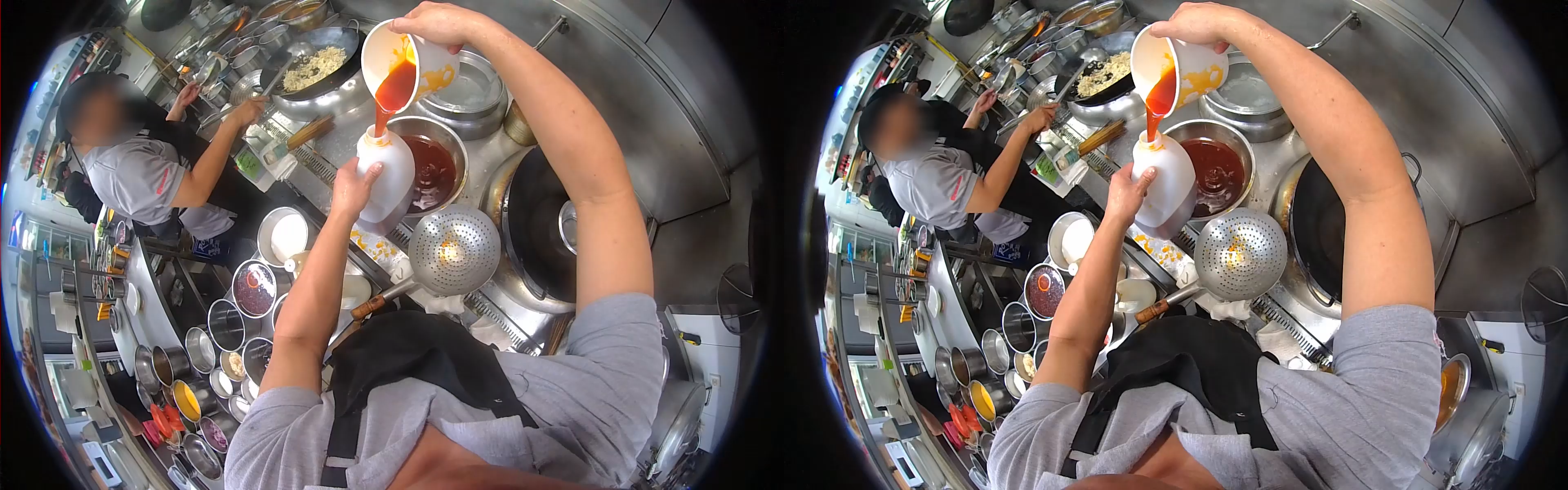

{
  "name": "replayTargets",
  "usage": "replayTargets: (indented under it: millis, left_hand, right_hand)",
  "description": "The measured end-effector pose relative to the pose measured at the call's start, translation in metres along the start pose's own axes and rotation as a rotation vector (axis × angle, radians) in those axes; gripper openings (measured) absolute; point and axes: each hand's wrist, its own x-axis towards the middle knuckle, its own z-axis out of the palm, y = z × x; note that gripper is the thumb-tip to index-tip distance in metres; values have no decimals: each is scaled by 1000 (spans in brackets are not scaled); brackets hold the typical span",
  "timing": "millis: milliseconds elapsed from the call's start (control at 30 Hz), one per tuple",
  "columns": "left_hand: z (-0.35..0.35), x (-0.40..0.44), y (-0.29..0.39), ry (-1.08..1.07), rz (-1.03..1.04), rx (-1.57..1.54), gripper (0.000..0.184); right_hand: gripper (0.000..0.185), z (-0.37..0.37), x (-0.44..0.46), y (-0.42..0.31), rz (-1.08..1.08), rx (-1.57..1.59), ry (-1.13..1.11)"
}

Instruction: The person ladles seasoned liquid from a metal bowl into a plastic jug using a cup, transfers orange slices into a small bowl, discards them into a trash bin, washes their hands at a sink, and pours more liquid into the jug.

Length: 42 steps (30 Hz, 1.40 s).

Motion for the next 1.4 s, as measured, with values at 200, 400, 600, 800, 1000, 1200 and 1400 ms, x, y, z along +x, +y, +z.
replayTargets:
  millis: [200, 400, 600, 800, 1000, 1200, 1400]
  left_hand:
    - [2, 4, -9, 14, 43, -5, 42]
    - [1, 5, -9, -2, -13, 38, 44]
    - [1, 4, -8, 1, 7, 3, 43]
    - [2, 1, -1, -14, -19, -40, 41]
    - [3, 2, -6, 12, 24, -44, 37]
    - [3, 1, -7, 0, -14, -28, 38]
    - [3, 0, -2, 10, -7, -15, 36]
  right_hand:
    - [57, 1, -2, -12, -21, -176, -12]
    - [61, 9, 6, -11, -75, -271, 18]
    - [60, 28, 10, -13, -6, -249, 58]
    - [60, 34, -4, -28, -108, -394, 95]
    - [57, 43, -4, -36, -143, -439, 136]
    - [62, 47, -13, -45, -130, -462, 83]
    - [65, 56, -22, -38, -154, -470, 97]
